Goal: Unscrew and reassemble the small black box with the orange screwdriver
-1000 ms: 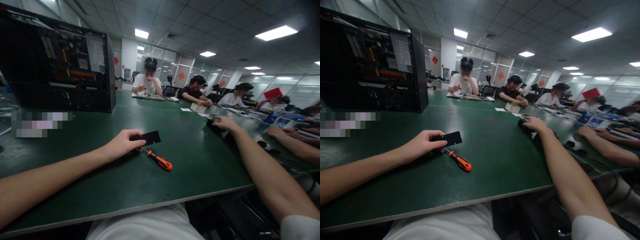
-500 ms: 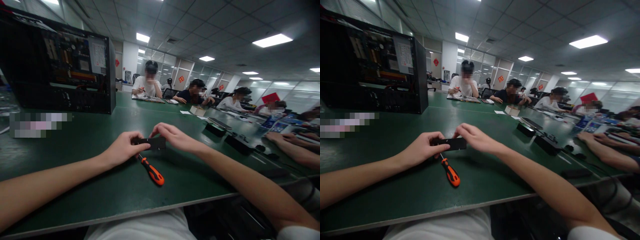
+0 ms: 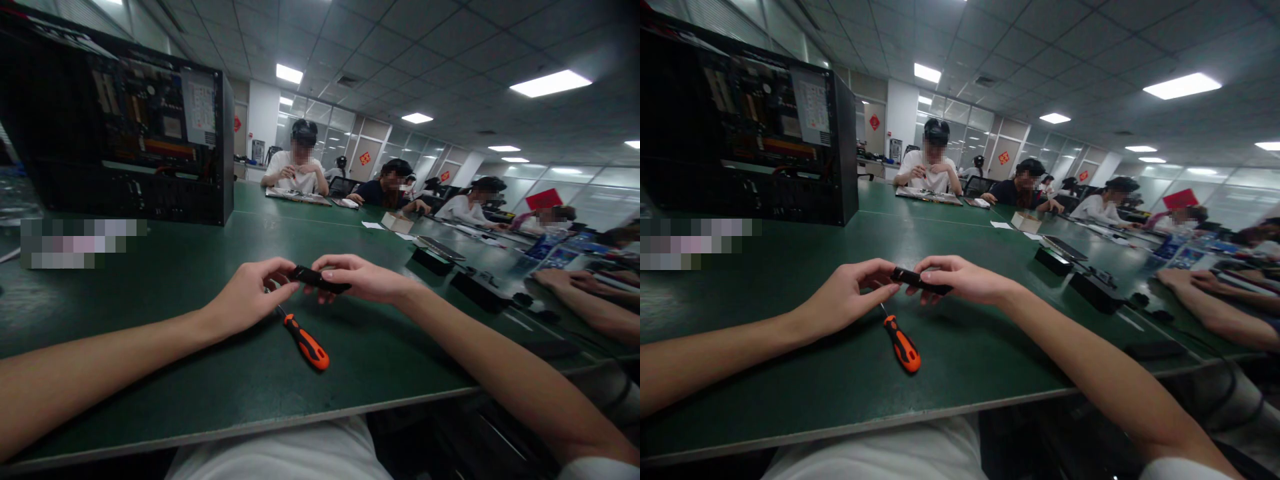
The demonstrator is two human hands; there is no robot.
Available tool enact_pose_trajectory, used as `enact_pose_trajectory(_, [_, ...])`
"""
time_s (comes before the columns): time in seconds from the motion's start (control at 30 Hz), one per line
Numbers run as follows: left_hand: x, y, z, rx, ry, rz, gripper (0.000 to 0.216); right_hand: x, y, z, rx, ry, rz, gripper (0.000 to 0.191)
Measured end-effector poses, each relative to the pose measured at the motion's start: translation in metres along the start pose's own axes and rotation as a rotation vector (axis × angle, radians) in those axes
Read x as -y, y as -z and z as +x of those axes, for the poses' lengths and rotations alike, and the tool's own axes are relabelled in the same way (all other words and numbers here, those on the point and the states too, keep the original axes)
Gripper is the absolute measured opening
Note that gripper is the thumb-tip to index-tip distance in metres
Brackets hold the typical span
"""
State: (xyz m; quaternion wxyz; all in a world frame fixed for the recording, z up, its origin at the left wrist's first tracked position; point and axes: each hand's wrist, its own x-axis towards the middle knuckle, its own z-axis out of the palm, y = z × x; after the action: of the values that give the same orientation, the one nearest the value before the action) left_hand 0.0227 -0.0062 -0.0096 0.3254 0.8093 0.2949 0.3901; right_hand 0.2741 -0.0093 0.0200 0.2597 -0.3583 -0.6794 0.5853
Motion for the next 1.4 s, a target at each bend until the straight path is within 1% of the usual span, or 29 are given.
enact_pose_trajectory(0.03, [0.000, 0.000, 0.000, 0.005, -0.012, 0.015, 0.033, 0.003, 0.015, -0.003, -0.073, 0.026, -0.051, 0.042])
enact_pose_trajectory(0.07, [0.001, 0.000, -0.001, 0.018, -0.024, 0.035, 0.037, 0.006, 0.034, -0.008, -0.186, 0.061, -0.116, 0.042])
enact_pose_trajectory(0.1, [0.002, 0.000, -0.001, 0.040, -0.039, 0.063, 0.039, 0.009, 0.055, -0.015, -0.350, 0.108, -0.202, 0.044])
enact_pose_trajectory(0.13, [0.002, 0.001, -0.002, 0.073, -0.061, 0.097, 0.039, 0.012, 0.079, -0.025, -0.548, 0.139, -0.329, 0.044])
enact_pose_trajectory(0.17, [0.003, 0.002, -0.003, 0.116, -0.094, 0.131, 0.038, 0.013, 0.104, -0.038, -0.782, 0.113, -0.543, 0.042])
enact_pose_trajectory(0.2, [0.003, 0.003, -0.004, 0.169, -0.135, 0.159, 0.036, 0.014, 0.128, -0.053, -1.021, 0.015, -0.822, 0.040])
enact_pose_trajectory(0.23, [0.003, 0.003, -0.005, 0.224, -0.180, 0.179, 0.035, 0.013, 0.150, -0.070, -1.158, -0.050, -0.920, 0.039])
enact_pose_trajectory(0.3, [0.002, 0.004, -0.007, 0.332, -0.265, 0.198, 0.031, 0.005, 0.186, -0.104, -1.359, -0.176, -1.044, 0.033])
enact_pose_trajectory(0.37, [0.000, 0.005, -0.008, 0.419, -0.321, 0.212, 0.029, -0.008, 0.209, -0.133, -1.443, -0.334, -1.111, 0.022])
enact_pose_trajectory(0.43, [-0.001, 0.005, -0.008, 0.463, -0.350, 0.230, 0.029, -0.023, 0.224, -0.151, -1.430, -0.478, -1.155, 0.016])
enact_pose_trajectory(0.5, [-0.002, 0.005, -0.009, 0.486, -0.361, 0.247, 0.029, -0.037, 0.234, -0.156, -1.362, -0.572, -1.188, 0.020])
enact_pose_trajectory(0.6, [-0.002, 0.005, -0.008, 0.504, -0.361, 0.260, 0.027, -0.052, 0.245, -0.150, -1.230, -0.641, -1.231, 0.029])
enact_pose_trajectory(0.7, [-0.001, 0.005, -0.008, 0.508, -0.370, 0.255, 0.025, -0.062, 0.251, -0.143, -1.115, -0.703, -1.240, 0.030])
enact_pose_trajectory(0.77, [-0.001, 0.005, -0.008, 0.506, -0.375, 0.247, 0.024, -0.065, 0.252, -0.141, -1.068, -0.735, -1.237, 0.031])
enact_pose_trajectory(0.97, [-0.002, 0.006, -0.008, 0.527, -0.362, 0.245, 0.025, -0.066, 0.252, -0.139, -1.001, -0.754, -1.254, 0.033])
enact_pose_trajectory(1.13, [-0.002, 0.006, -0.008, 0.546, -0.353, 0.257, 0.026, -0.065, 0.252, -0.135, -0.991, -0.795, -1.260, 0.032])
enact_pose_trajectory(1.4, [-0.001, 0.006, -0.007, 0.536, -0.390, 0.255, 0.024, -0.060, 0.253, -0.136, -0.959, -0.858, -1.295, 0.034])
